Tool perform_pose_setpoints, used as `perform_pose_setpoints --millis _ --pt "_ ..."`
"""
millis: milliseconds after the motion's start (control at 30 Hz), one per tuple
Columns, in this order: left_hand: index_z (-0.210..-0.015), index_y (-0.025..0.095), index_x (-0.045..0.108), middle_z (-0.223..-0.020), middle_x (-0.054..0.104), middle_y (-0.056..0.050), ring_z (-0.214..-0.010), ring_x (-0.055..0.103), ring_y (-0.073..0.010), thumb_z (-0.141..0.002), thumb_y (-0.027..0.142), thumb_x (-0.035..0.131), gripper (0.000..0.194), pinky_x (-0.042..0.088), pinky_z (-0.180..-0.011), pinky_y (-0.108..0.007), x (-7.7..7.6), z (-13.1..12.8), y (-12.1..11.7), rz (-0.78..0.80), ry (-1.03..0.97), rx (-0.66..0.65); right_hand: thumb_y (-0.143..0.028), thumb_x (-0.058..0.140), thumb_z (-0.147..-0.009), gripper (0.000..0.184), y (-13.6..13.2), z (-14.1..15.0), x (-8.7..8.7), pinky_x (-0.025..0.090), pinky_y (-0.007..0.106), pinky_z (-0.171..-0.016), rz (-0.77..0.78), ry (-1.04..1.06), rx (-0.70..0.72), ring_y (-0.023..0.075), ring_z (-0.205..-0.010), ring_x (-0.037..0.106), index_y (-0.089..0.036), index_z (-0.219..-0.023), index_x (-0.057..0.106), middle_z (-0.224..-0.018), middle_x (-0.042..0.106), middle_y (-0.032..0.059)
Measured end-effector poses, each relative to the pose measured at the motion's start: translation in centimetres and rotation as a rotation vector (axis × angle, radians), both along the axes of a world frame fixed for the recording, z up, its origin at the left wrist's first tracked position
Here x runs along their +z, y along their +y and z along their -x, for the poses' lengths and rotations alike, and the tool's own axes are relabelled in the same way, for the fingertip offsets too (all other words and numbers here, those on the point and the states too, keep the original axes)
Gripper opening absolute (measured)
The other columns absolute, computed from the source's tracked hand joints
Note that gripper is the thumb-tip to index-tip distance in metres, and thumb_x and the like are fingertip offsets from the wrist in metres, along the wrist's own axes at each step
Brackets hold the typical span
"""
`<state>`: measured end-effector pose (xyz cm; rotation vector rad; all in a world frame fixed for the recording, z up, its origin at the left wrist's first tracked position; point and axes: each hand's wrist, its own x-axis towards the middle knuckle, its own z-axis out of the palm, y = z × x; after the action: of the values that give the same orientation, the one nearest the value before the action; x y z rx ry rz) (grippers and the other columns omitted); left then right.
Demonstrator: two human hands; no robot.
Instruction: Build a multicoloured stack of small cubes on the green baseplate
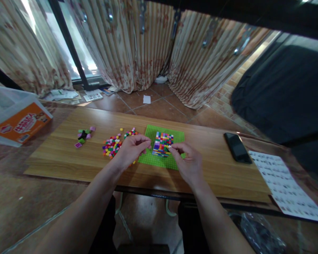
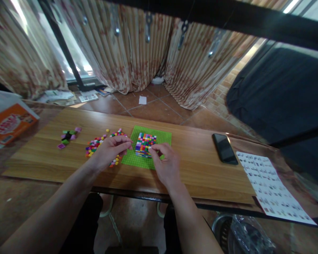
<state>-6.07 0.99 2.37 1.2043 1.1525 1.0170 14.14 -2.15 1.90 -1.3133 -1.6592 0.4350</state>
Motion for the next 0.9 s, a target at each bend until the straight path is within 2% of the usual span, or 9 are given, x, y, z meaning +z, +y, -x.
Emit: perform_pose_setpoints --millis 333,600,900 --pt "-0.074 0.014 0.065 -0.069 0.063 -0.001 -0.056 0.05 -0.0077 -0.072 0.034 0.067 0.02 0.039 -0.052 -0.02 0.34 -0.07 -0.15 -0.017 0.032 -0.015 -0.025 0.061 -0.085 0.01 -0.07 -0.05 0.0 0.048 0.026 -0.063 -0.002 -0.156 0.054 0.0123 -0.065 0.059 -0.021 -0.08 0.069 -0.077 0.067 0.0008" --pt "-0.076 0.014 0.067 -0.064 0.062 0.001 -0.052 0.048 -0.0074 -0.071 0.033 0.067 0.02 0.038 -0.051 -0.02 0.27 -0.13 -0.12 -0.017 0.071 -0.03 -0.024 0.065 -0.082 0.008 0.33 0.21 -0.26 0.046 0.024 -0.061 0.011 -0.127 0.014 0.0112 -0.063 0.057 -0.021 -0.076 0.068 -0.075 0.066 -0.0009" --pt "-0.077 0.015 0.066 -0.061 0.06 0.002 -0.052 0.048 -0.0083 -0.072 0.033 0.065 0.019 0.039 -0.05 -0.021 0.23 -0.16 -0.12 -0.03 0.085 -0.044 -0.024 0.066 -0.082 0.008 0.3 0.63 -0.64 0.047 0.025 -0.061 -0.051 -0.13 0.0 0.0123 -0.064 0.058 -0.022 -0.075 0.068 -0.073 0.065 -0.0012"
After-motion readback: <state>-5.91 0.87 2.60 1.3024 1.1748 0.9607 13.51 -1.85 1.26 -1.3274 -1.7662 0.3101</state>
